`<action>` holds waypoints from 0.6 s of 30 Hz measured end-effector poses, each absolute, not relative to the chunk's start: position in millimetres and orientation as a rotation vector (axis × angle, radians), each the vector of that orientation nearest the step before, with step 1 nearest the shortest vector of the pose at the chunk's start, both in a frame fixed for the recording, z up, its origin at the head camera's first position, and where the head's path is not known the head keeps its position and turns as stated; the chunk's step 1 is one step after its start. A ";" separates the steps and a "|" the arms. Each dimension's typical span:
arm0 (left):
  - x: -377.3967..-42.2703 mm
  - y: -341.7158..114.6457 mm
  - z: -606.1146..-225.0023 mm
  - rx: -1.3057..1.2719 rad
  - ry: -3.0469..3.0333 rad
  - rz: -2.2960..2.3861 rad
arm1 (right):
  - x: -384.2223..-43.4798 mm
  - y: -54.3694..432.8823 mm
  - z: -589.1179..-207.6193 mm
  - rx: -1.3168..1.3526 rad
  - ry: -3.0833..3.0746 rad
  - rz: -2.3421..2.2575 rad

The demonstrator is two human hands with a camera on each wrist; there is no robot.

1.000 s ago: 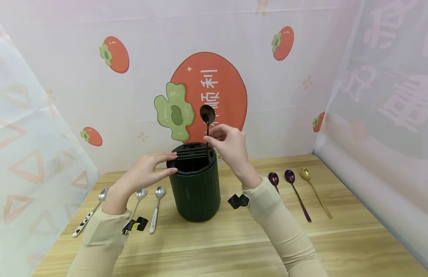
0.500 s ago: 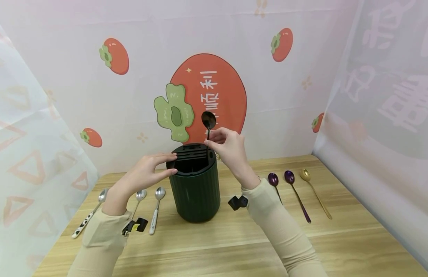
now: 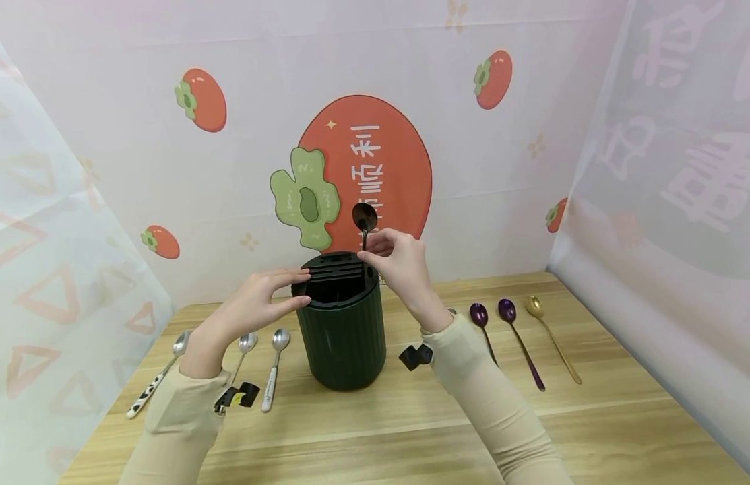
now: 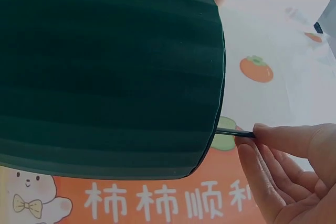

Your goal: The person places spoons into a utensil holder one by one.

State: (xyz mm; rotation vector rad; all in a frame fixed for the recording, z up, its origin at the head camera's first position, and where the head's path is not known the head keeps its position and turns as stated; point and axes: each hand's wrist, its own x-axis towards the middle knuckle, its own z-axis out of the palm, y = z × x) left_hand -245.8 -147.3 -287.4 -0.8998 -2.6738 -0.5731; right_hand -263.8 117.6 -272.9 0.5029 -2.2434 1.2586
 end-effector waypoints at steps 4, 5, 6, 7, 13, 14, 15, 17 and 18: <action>-245.8 -147.5 -287.4 -0.901 -2.670 -0.576 | -263.8 118.7 -272.6 0.497 -2.268 1.250; -245.8 -147.6 -287.4 -0.901 -2.669 -0.576 | -263.6 118.9 -272.4 0.498 -2.273 1.249; -245.7 -147.6 -287.4 -0.901 -2.669 -0.575 | -263.5 119.1 -272.3 0.497 -2.278 1.249; -245.7 -147.7 -287.4 -0.900 -2.669 -0.576 | -263.3 119.2 -272.2 0.497 -2.281 1.249; -245.5 -147.7 -288.0 -0.904 -2.665 -0.569 | -262.7 121.1 -272.9 0.503 -2.291 1.253; -245.4 -147.7 -288.0 -0.906 -2.664 -0.570 | -262.7 121.3 -273.1 0.504 -2.292 1.253; -245.5 -147.6 -288.1 -0.908 -2.664 -0.571 | -262.7 121.4 -273.3 0.506 -2.291 1.255; -245.4 -147.4 -288.1 -0.909 -2.664 -0.577 | -262.6 121.6 -273.7 0.510 -2.290 1.256; -245.5 -147.4 -288.2 -0.908 -2.666 -0.577 | -262.7 121.6 -273.8 0.513 -2.289 1.257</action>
